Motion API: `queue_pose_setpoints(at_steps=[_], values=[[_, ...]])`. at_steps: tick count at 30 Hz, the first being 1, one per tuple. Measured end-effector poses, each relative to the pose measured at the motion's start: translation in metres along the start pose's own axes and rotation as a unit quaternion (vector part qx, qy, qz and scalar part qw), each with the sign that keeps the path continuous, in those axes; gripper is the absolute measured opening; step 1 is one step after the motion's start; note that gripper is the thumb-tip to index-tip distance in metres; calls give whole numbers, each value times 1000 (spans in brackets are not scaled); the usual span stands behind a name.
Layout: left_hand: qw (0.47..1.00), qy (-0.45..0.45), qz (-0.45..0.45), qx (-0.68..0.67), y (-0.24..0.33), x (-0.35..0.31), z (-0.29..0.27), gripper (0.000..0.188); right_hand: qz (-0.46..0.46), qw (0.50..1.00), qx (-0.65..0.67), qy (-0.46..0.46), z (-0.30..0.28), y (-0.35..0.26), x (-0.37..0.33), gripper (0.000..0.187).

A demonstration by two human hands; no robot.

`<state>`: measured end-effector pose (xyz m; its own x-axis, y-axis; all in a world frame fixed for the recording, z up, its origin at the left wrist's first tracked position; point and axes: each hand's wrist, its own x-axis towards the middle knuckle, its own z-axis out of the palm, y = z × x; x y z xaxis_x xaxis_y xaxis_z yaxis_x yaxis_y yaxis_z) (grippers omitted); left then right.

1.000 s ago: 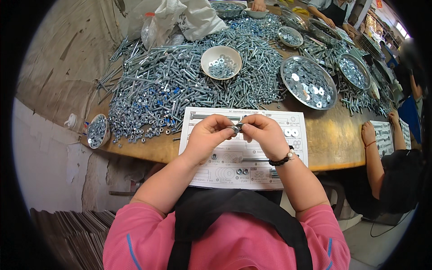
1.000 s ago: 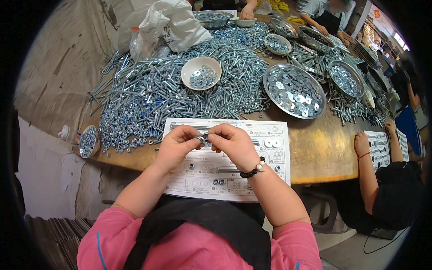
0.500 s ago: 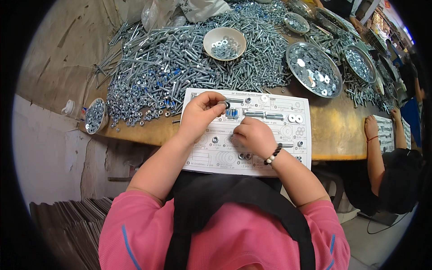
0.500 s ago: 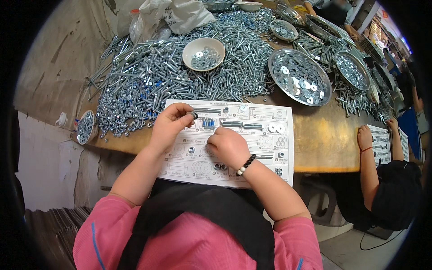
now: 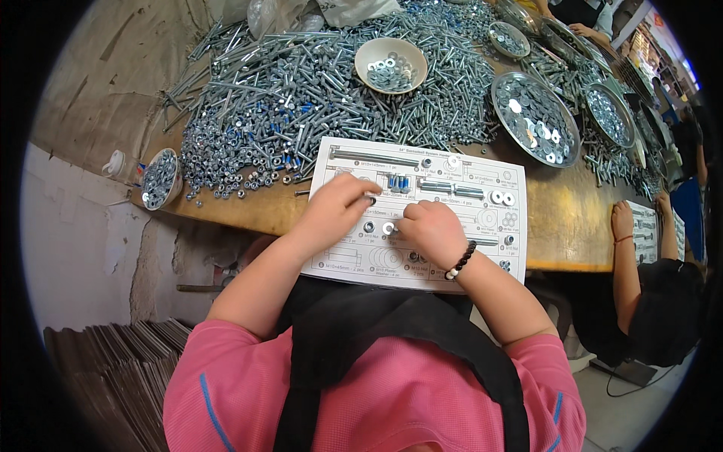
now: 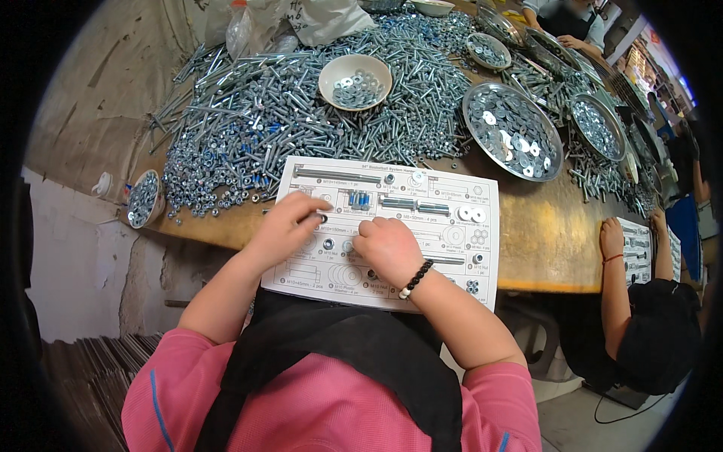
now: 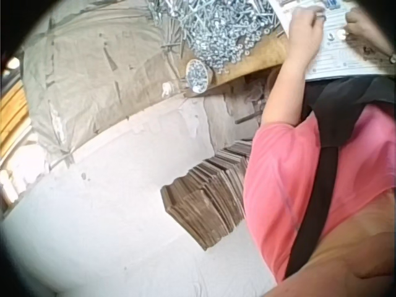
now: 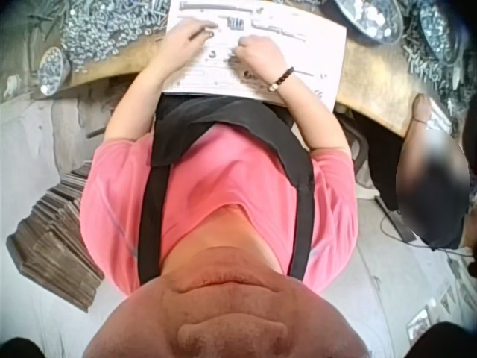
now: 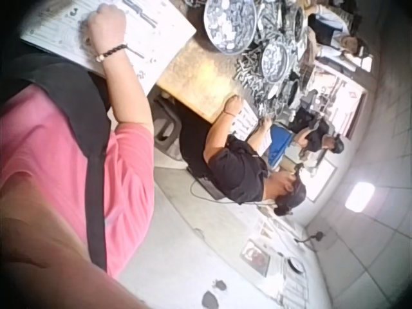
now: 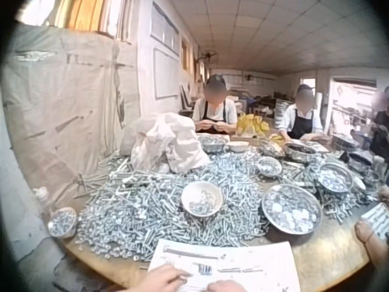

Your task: The person picks bolts, nuts, and washers from a large pile on a table and places them onto a printed instruction sheet. They repeatedly select individual fasteners and arrange them in designated spots on the sheet while other workers perform similar tasks nearby.

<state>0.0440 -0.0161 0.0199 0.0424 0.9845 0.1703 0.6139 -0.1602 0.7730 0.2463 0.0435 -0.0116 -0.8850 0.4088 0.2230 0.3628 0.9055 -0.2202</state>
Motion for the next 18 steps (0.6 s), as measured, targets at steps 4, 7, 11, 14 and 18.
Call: queue_pose_setpoints(at_steps=[4, 7, 11, 14, 18], values=[[974, -81, 100, 185, 2, -11, 15, 20, 28, 999, -17, -15, -3, -3, -5, 4], [936, -89, 167, 296, 3, -17, 25, 17, 48, 998, -17, -27, -8, -7, -8, 5], [916, -105, 163, 351, 5, -18, 32, 18, 70, 996, -45, -42, -8, -11, -12, 6], [910, -118, 158, 364, 7, -17, 32, 18, 73, 995, -44, -41, -10, -12, -13, 7], [909, -130, 151, 366, 6, -16, 32, 19, 74, 996, -30, -35, -8, -13, -13, 7]])
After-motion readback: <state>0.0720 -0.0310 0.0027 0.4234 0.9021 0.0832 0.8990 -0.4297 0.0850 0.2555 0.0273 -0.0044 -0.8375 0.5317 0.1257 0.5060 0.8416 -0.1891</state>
